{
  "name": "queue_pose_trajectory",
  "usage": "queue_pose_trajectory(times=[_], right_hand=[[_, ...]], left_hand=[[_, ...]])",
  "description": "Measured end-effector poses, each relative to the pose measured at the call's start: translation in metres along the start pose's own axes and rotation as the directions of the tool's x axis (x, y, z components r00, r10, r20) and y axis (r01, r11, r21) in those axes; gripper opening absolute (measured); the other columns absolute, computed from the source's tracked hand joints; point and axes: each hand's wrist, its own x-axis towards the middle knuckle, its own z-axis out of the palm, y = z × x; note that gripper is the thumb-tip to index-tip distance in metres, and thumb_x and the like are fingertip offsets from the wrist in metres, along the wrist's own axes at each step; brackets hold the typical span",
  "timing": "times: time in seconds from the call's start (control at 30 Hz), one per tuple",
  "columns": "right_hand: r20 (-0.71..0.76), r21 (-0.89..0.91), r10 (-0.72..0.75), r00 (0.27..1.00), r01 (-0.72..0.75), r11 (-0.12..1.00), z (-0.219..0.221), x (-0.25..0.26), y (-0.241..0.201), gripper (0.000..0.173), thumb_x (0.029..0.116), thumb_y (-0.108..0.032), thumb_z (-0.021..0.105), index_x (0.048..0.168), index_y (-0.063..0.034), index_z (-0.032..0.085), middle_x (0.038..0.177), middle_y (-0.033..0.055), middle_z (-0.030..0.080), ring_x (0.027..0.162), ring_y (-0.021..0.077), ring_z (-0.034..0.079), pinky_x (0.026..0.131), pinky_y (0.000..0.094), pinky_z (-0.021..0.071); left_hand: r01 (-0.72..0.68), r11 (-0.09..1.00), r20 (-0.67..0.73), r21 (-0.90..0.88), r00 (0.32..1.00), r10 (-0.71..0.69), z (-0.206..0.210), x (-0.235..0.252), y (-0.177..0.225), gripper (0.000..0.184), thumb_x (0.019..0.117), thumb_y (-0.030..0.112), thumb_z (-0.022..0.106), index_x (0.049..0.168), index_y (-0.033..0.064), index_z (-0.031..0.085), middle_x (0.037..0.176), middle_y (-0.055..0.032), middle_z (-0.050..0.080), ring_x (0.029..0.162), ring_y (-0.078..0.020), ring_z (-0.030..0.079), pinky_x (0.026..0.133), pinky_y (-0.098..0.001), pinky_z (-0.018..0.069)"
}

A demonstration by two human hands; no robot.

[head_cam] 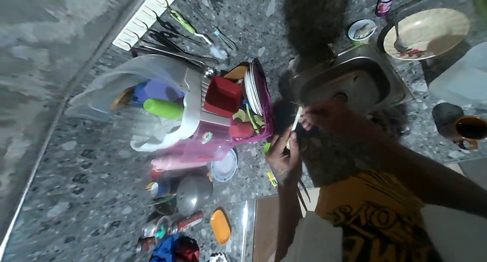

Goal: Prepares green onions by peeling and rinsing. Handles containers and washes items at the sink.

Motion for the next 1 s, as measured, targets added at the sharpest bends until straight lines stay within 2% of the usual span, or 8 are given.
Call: queue_pose_trajectory(times=[0.07, 0.17, 0.33, 0.57, 0.67, 0.8, 0.9, 1.0], right_hand=[[-0.022, 0.085, 0.037, 0.999, -0.035, 0.996, 0.006, -0.001, -0.003, 0.020, 0.1020, -0.012, 0.063, 0.116, 0.0019, 0.070, 0.096, 0.0046, 0.076, 0.086, 0.0094, 0.074, 0.084, 0.0269, 0.0628], [-0.094, 0.148, 0.102, 0.990, -0.087, 0.985, 0.011, -0.001, -0.005, 0.015, 0.1007, -0.011, 0.066, 0.108, 0.0001, 0.073, 0.089, 0.0031, 0.077, 0.080, 0.0094, 0.075, 0.079, 0.0258, 0.0638], [-0.123, 0.245, 0.162, 0.979, -0.129, 0.961, 0.012, -0.002, -0.007, 0.010, 0.0981, -0.002, 0.066, 0.105, 0.0030, 0.072, 0.083, 0.0039, 0.074, 0.073, 0.0096, 0.073, 0.074, 0.0249, 0.0636], [-0.194, 0.139, 0.204, 0.960, -0.179, 0.974, 0.015, -0.003, -0.006, 0.007, 0.0963, -0.002, 0.069, 0.101, 0.0017, 0.073, 0.076, 0.0032, 0.073, 0.066, 0.0084, 0.071, 0.069, 0.0240, 0.0630], [-0.203, 0.115, 0.201, 0.958, -0.180, 0.977, 0.015, -0.003, -0.006, 0.006, 0.0969, -0.002, 0.068, 0.099, 0.0011, 0.073, 0.076, 0.0032, 0.074, 0.066, 0.0082, 0.072, 0.069, 0.0236, 0.0631], [-0.183, 0.121, 0.176, 0.967, -0.156, 0.980, 0.012, -0.004, -0.006, 0.012, 0.1024, -0.007, 0.061, 0.103, 0.0004, 0.072, 0.081, 0.0023, 0.075, 0.071, 0.0076, 0.073, 0.072, 0.0238, 0.0637], [-0.191, 0.166, 0.188, 0.963, -0.157, 0.974, 0.011, -0.005, -0.005, 0.015, 0.1009, -0.015, 0.067, 0.102, -0.0017, 0.074, 0.079, 0.0022, 0.075, 0.071, 0.0093, 0.073, 0.072, 0.0252, 0.0635], [-0.205, 0.151, 0.179, 0.962, -0.150, 0.977, 0.009, -0.005, -0.005, 0.015, 0.1004, -0.016, 0.068, 0.101, -0.0021, 0.075, 0.079, 0.0020, 0.074, 0.070, 0.0094, 0.073, 0.071, 0.0261, 0.0642]], left_hand=[[-0.036, 0.996, -0.008, 0.081, 0.999, 0.037, 0.003, -0.001, -0.001, 0.018, 0.0941, 0.009, 0.068, 0.105, -0.0007, 0.079, 0.088, -0.0078, 0.072, 0.078, -0.0025, 0.067, 0.072, -0.0158, 0.0560], [-0.085, 0.981, -0.004, 0.176, 0.996, 0.087, 0.006, -0.005, -0.001, 0.018, 0.0925, 0.009, 0.070, 0.105, -0.0002, 0.079, 0.083, -0.0084, 0.071, 0.072, -0.0045, 0.066, 0.067, -0.0173, 0.0556], [-0.082, 0.981, 0.029, 0.175, 0.997, 0.078, 0.008, -0.008, 0.001, 0.020, 0.0941, 0.010, 0.068, 0.106, -0.0011, 0.078, 0.078, -0.0075, 0.068, 0.065, -0.0044, 0.061, 0.062, -0.0174, 0.0524], [-0.106, 0.977, 0.068, 0.183, 0.993, 0.095, 0.011, -0.011, -0.001, 0.020, 0.0946, 0.010, 0.065, 0.106, -0.0004, 0.079, 0.078, -0.0082, 0.068, 0.065, -0.0064, 0.062, 0.061, -0.0191, 0.0532], [-0.033, 0.992, 0.059, 0.124, 0.998, 0.026, 0.011, -0.012, 0.002, 0.020, 0.0950, 0.009, 0.065, 0.106, -0.0020, 0.078, 0.079, -0.0074, 0.068, 0.066, -0.0039, 0.061, 0.062, -0.0171, 0.0526], [0.071, 0.997, 0.061, 0.039, 0.995, -0.074, 0.010, -0.011, 0.004, 0.021, 0.0968, 0.011, 0.064, 0.107, -0.0013, 0.078, 0.082, -0.0046, 0.070, 0.070, -0.0007, 0.062, 0.066, -0.0157, 0.0524], [0.015, 0.997, 0.062, 0.073, 0.998, -0.020, 0.011, -0.012, 0.003, 0.020, 0.0944, 0.009, 0.066, 0.107, -0.0014, 0.078, 0.081, -0.0063, 0.070, 0.068, -0.0017, 0.061, 0.064, -0.0163, 0.0527], [-0.050, 0.991, 0.066, 0.121, 0.997, 0.042, 0.014, -0.014, 0.002, 0.020, 0.0937, 0.007, 0.067, 0.107, -0.0021, 0.078, 0.079, -0.0073, 0.069, 0.064, -0.0035, 0.061, 0.061, -0.0172, 0.0527]])
